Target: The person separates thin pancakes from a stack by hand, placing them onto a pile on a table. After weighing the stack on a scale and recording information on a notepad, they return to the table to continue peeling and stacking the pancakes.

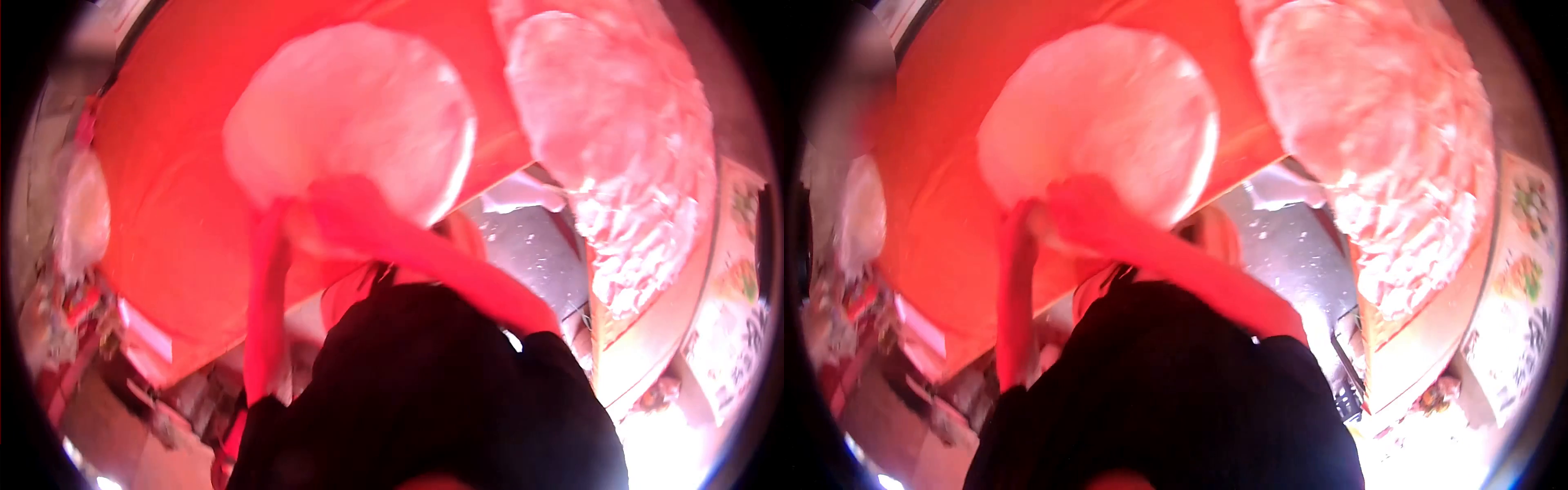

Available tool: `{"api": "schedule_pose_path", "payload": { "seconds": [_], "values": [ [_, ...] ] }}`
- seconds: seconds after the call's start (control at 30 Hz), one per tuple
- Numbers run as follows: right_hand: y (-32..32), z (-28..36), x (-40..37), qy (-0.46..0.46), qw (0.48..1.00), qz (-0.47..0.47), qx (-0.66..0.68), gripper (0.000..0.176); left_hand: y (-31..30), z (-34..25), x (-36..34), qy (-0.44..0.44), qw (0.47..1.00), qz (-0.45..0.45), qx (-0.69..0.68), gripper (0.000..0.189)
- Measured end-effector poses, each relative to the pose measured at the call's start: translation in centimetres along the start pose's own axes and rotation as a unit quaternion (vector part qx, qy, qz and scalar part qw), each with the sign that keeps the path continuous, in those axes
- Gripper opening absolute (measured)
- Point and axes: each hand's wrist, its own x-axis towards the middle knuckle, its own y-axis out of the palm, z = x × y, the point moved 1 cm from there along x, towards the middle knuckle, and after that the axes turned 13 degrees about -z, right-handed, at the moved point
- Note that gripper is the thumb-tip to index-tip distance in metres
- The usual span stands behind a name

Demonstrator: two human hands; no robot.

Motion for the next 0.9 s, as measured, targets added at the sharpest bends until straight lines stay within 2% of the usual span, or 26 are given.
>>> {"api": "schedule_pose_path", "payload": {
  "seconds": [0.1, 0.27, 0.7, 0.73, 0.8, 0.9],
  "values": [
    [-4.2, 6.8, 4.5, -0.05, 0.998, -0.038, -0.022, 0.015, 4.9, -0.2, 3.3, 0.022, 0.997, 0.065, -0.033, 0.049],
    [-5.6, 16.1, 9.4, -0.095, 0.994, -0.055, -0.021, 0.014, 8.5, -1.9, 6.4, 0.056, 0.991, 0.107, -0.064, 0.049],
    [-7.3, 34.0, 15.6, -0.114, 0.989, -0.075, 0.053, 0.013, 12.3, -4.7, 9.2, 0.094, 0.984, 0.134, -0.072, 0.047],
    [-9.3, 31.6, 16.3, -0.118, 0.989, -0.074, 0.051, 0.013, 12.4, -4.8, 9.4, 0.097, 0.983, 0.135, -0.076, 0.047],
    [-12.9, 27.5, 16.4, -0.161, 0.979, -0.093, -0.082, 0.012, 12.6, -4.9, 9.7, 0.099, 0.982, 0.136, -0.083, 0.046],
    [-18.9, 20.7, 16.6, -0.217, 0.929, -0.12, -0.274, 0.009, 12.8, -4.6, 10.1, 0.097, 0.982, 0.136, -0.091, 0.046]
  ]
}}
